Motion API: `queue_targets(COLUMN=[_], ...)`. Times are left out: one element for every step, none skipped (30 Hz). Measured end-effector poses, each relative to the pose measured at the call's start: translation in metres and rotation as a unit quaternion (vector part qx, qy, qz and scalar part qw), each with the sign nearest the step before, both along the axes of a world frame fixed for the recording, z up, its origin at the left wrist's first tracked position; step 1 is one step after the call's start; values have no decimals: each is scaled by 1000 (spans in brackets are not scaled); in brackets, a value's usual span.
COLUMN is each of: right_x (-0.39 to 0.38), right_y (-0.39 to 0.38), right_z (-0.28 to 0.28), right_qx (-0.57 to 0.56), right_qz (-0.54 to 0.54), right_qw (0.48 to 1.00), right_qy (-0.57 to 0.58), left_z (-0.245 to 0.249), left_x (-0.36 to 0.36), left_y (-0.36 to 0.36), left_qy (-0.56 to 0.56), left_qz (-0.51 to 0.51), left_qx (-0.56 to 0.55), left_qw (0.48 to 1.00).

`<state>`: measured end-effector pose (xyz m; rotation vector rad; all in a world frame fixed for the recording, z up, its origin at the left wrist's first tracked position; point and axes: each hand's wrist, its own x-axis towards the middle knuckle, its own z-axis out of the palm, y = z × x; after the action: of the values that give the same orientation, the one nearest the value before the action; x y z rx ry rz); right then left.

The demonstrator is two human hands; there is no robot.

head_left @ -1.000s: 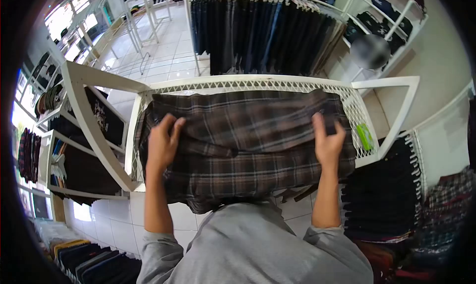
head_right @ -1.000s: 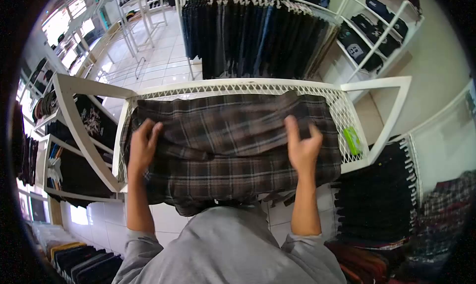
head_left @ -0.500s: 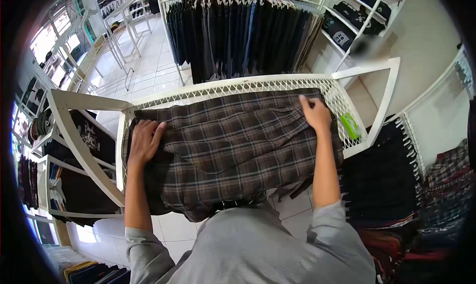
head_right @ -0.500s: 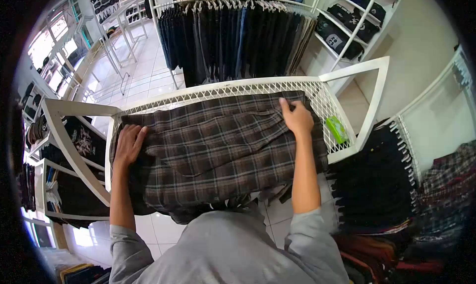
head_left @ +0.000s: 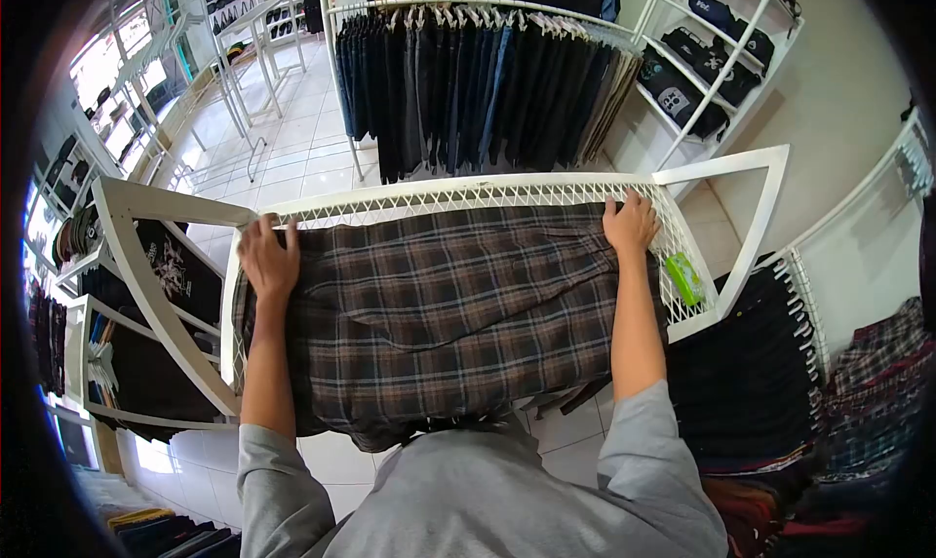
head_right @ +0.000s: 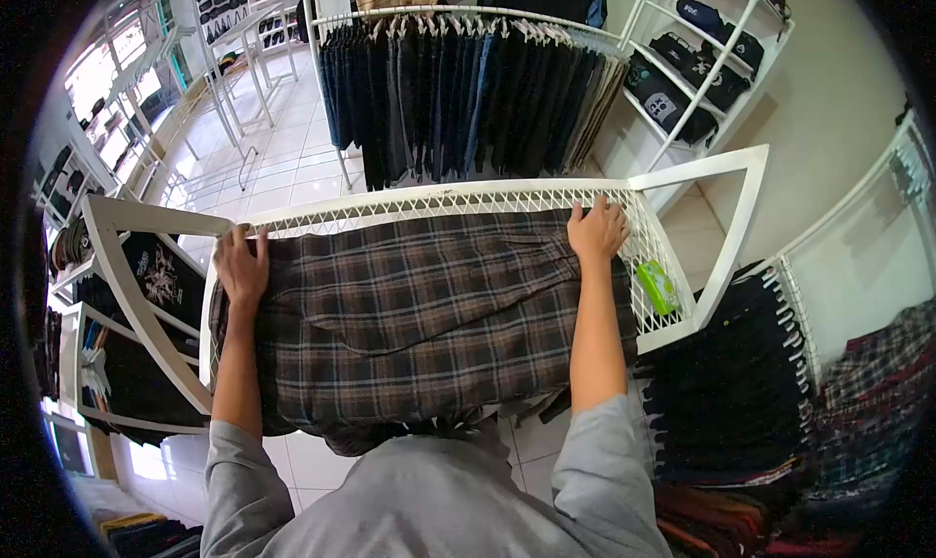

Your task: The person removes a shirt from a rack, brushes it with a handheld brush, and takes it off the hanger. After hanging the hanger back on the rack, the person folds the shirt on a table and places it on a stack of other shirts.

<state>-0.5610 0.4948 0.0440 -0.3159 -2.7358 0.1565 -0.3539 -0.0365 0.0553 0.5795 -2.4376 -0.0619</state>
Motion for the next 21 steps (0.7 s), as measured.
queue_targets(right_x=[-4,-6,-8,-10,-11,-15,-13,-12,-12,-11,-11,-8,-6,-8,-6,-3,-2,-2,0,2,4], right_y=[4,7,9,10,12,17,17,16,15,14,11,5,0,-3,-9,-14,-18,-19,-20,-18,-16], right_z=[-5,-11,-14,-17,-21,-31,-30,-28,-27,-27,-26,-18,-13,-17,-17,-16,-14,-10,-7,-4,0], right_qx=[0,-24,-27,-42,-57,-48,-53,-40,-26,11,10,-64,-138,-82,-84,-81,-77,-78,-96,-113,-131], right_qz=[11,14,17,13,12,33,59,71,83,115,120,102,84,100,105,100,93,96,96,95,93], right_qw=[1000,1000,999,999,998,995,987,985,983,972,972,979,979,973,972,977,981,981,976,971,964], right_qy=[23,15,15,16,12,76,140,151,164,203,204,166,126,193,193,170,148,150,170,189,210], left_z=[-7,-22,-25,-25,-28,-29,-23,-23,-23,-22,-21,-20,-20,-20,-19,-17,-14,-10,-5,0,10], left_x=[1,0,-1,-1,2,2,3,2,1,1,0,-1,0,0,1,1,1,2,4,6,9], left_y=[-7,-22,-23,-26,-28,-27,-23,-22,-22,-22,-22,-22,-22,-24,-21,-16,-15,-13,-13,-12,-8], left_qy=[68,81,81,69,54,90,93,91,92,92,92,101,110,127,128,119,112,130,129,139,151], left_qz=[58,81,84,81,81,60,40,40,39,32,38,27,17,2,7,25,42,36,38,48,57], left_qx=[-32,-39,-41,-29,-16,-56,-62,-58,-53,-56,-56,-38,-20,-25,-26,10,47,17,16,23,28], left_qw=[996,993,992,994,995,993,993,993,994,994,993,994,994,992,991,993,992,991,991,989,987])
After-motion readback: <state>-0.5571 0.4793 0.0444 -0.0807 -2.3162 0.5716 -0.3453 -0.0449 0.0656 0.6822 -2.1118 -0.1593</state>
